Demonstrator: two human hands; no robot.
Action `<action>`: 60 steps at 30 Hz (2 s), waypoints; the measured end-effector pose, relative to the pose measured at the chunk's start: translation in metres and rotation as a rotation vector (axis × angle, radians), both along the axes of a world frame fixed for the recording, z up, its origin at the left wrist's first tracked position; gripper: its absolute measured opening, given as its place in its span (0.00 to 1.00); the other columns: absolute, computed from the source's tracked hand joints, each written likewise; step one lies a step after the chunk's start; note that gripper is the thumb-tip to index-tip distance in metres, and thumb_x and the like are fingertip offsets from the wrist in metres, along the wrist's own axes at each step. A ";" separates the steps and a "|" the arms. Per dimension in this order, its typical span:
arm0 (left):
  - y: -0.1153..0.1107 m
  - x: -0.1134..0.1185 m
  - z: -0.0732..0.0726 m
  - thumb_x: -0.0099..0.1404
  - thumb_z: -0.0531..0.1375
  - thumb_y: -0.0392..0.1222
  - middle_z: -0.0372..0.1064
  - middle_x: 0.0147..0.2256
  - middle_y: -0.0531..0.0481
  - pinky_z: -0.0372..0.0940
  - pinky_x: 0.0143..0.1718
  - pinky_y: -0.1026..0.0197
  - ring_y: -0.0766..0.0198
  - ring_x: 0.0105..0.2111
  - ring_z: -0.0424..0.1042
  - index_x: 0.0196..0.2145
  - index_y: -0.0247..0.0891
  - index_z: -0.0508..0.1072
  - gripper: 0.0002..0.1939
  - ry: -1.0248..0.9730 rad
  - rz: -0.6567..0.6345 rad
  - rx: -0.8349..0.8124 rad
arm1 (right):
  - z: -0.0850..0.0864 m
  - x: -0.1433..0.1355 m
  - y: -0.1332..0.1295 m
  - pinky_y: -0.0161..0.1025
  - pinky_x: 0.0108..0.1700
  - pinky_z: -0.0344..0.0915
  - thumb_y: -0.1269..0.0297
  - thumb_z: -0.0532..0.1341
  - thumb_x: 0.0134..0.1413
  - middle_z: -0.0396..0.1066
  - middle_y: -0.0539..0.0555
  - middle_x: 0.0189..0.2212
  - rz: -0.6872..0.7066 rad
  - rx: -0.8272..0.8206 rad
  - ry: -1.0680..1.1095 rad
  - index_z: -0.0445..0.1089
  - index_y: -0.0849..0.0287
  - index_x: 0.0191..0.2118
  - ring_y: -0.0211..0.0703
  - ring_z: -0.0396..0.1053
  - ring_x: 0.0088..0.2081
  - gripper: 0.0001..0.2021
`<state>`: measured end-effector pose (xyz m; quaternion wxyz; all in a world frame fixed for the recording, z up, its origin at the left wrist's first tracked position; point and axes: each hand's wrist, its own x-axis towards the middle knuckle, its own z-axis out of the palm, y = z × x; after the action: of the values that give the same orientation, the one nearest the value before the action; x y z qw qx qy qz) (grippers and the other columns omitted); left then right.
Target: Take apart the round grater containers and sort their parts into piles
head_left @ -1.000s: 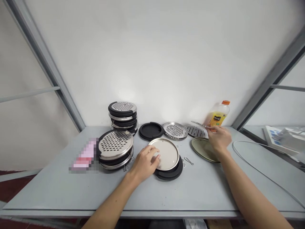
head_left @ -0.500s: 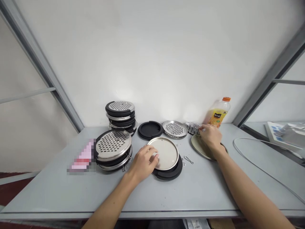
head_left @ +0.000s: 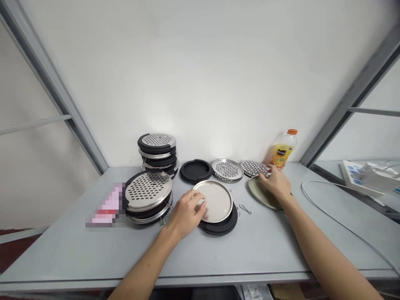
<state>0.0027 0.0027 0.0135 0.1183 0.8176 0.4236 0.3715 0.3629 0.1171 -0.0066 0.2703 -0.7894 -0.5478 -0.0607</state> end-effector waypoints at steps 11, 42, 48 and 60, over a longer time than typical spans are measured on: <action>0.001 -0.001 0.000 0.67 0.53 0.37 0.69 0.40 0.47 0.65 0.47 0.56 0.60 0.41 0.69 0.40 0.40 0.71 0.08 -0.025 0.004 -0.009 | 0.001 0.001 -0.006 0.45 0.42 0.65 0.56 0.54 0.55 0.73 0.62 0.44 -0.022 -0.107 0.043 0.68 0.60 0.52 0.55 0.71 0.45 0.21; -0.004 -0.002 0.000 0.52 0.67 0.57 0.53 0.62 0.38 0.54 0.60 0.37 0.40 0.64 0.48 0.59 0.41 0.60 0.41 0.110 -0.057 -0.089 | 0.024 -0.053 -0.031 0.46 0.45 0.69 0.65 0.55 0.54 0.75 0.59 0.40 0.597 0.315 0.177 0.72 0.61 0.44 0.49 0.72 0.40 0.15; -0.003 -0.004 -0.005 0.55 0.65 0.57 0.51 0.63 0.39 0.55 0.59 0.37 0.40 0.64 0.49 0.61 0.43 0.58 0.41 0.128 -0.078 -0.126 | 0.030 -0.104 -0.062 0.52 0.56 0.63 0.77 0.56 0.41 0.66 0.59 0.55 1.227 0.029 0.162 0.71 0.55 0.50 0.52 0.65 0.55 0.26; -0.004 -0.003 0.004 0.57 0.65 0.49 0.52 0.63 0.41 0.59 0.59 0.45 0.47 0.61 0.58 0.60 0.44 0.59 0.35 0.042 -0.122 -0.136 | 0.024 -0.105 -0.059 0.49 0.52 0.68 0.64 0.60 0.57 0.74 0.57 0.47 1.159 0.173 0.326 0.75 0.54 0.39 0.49 0.72 0.48 0.07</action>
<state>-0.0003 -0.0018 0.0173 0.1870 0.8397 0.3996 0.3167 0.2574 0.0580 0.0172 0.4029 -0.3372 -0.8329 0.1740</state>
